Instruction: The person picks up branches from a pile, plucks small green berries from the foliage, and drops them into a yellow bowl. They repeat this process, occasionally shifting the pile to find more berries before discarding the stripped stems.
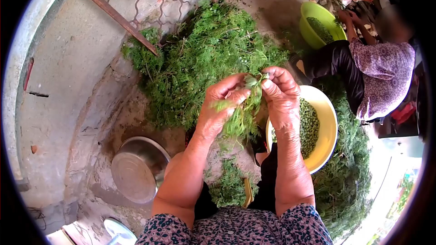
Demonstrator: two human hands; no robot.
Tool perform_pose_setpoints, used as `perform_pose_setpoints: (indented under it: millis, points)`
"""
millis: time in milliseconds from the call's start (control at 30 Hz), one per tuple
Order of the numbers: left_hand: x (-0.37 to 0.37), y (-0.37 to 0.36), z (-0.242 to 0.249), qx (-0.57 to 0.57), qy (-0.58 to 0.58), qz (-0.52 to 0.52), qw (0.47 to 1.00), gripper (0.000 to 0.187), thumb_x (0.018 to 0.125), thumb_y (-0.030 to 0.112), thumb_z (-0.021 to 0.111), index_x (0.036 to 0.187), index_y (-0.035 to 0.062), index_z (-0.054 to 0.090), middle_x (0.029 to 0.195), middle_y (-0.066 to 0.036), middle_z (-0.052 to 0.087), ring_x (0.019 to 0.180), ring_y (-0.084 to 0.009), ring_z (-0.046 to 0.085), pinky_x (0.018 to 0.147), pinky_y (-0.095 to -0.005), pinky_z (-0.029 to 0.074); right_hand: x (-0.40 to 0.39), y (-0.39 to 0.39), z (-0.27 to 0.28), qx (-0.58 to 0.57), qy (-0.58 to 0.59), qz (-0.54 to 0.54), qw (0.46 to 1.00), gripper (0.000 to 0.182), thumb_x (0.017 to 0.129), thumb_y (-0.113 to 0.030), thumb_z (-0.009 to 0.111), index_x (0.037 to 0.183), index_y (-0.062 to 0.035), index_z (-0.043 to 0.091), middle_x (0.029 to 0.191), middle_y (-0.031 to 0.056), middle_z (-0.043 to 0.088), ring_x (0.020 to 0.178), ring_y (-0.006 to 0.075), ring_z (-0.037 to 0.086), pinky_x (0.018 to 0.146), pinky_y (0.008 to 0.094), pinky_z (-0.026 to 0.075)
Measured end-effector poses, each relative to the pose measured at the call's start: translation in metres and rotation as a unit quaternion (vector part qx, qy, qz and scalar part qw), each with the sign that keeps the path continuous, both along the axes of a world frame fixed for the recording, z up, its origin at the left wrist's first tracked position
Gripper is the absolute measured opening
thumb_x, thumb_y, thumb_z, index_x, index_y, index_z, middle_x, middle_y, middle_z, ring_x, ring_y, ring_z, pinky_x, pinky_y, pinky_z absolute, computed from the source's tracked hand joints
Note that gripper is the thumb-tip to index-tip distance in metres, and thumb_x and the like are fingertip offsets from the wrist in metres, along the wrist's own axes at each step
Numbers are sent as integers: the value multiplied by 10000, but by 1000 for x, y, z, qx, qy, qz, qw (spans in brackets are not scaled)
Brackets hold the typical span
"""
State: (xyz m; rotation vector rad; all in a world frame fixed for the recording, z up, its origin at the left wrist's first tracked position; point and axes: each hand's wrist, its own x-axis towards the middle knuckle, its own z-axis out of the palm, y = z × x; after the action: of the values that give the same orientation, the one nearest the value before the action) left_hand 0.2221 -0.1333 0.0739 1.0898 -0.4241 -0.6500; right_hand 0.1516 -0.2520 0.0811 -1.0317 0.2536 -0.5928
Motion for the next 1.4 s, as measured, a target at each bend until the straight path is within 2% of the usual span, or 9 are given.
perform_pose_setpoints:
  millis: [33, 300, 400, 467, 733, 833, 1100, 1233, 1400]
  points:
    - [2, 2, 8, 72, -1, -7, 997, 310, 810, 78, 619, 1099, -17, 559, 884, -15, 605, 765, -59, 531, 633, -199, 429, 0, 0, -1, 8, -5, -4, 1000, 197, 782, 1, 631, 966, 5, 559, 807, 42, 589, 688, 123, 573, 650, 247, 487]
    - [2, -4, -20, 65, 4, -31, 997, 304, 809, 59, 615, 1093, -13, 535, 951, -44, 591, 843, -123, 587, 764, -232, 473, 1, -1, -3, 24, -22, -3, 999, 189, 783, 3, 627, 958, 9, 555, 813, 54, 602, 696, 120, 578, 652, 248, 502]
    - [4, -8, -23, 20, -65, -8, 998, 307, 786, -19, 589, 1088, 6, 535, 947, -48, 601, 793, -94, 569, 676, -208, 472, -1, -2, 0, 65, -23, 25, 997, 188, 789, -9, 624, 962, 7, 552, 802, 56, 607, 687, 122, 585, 618, 242, 497]
    - [1, -6, -12, -63, 55, -49, 995, 345, 799, -18, 585, 1134, 12, 507, 945, -52, 603, 777, -81, 560, 668, -201, 465, -1, -3, -2, 76, -26, 37, 996, 186, 793, -16, 622, 965, 3, 553, 793, 54, 608, 679, 121, 586, 598, 236, 488]
    - [12, 0, -11, 30, -188, -66, 980, 358, 843, 33, 570, 1191, 9, 491, 958, -31, 602, 760, -59, 519, 653, -202, 448, -5, -8, -2, 88, -2, 68, 994, 176, 798, -25, 621, 963, -12, 561, 777, 23, 599, 664, 88, 562, 537, 197, 435]
    - [3, 0, -4, 42, -32, -92, 994, 303, 854, 63, 568, 1149, 3, 530, 945, -24, 588, 800, -89, 527, 720, -233, 452, -3, -7, -3, 89, 2, 48, 995, 173, 797, -29, 626, 957, -11, 562, 802, 18, 600, 671, 77, 551, 542, 189, 431]
    - [0, -1, -10, 131, -135, -64, 980, 301, 835, 78, 587, 1128, 17, 549, 925, -44, 594, 837, -127, 552, 764, -255, 456, -5, -7, 1, 55, -1, 27, 998, 201, 788, -15, 630, 972, -13, 550, 824, 40, 610, 669, 97, 561, 563, 210, 453]
    - [-3, -4, -10, 43, 29, -85, 995, 348, 824, 184, 605, 1131, 55, 505, 859, -34, 616, 713, -95, 582, 566, -177, 399, -3, -5, 0, 61, -13, 27, 998, 233, 793, -13, 621, 1015, -5, 553, 834, 58, 610, 673, 111, 562, 590, 225, 467]
    - [1, 2, -8, 51, 75, -100, 991, 317, 809, 172, 626, 1102, 79, 552, 884, -12, 629, 718, -72, 579, 533, -145, 340, -6, -5, 2, 15, -12, 37, 999, 278, 797, -12, 612, 1073, 5, 583, 893, 79, 614, 694, 126, 558, 647, 243, 485]
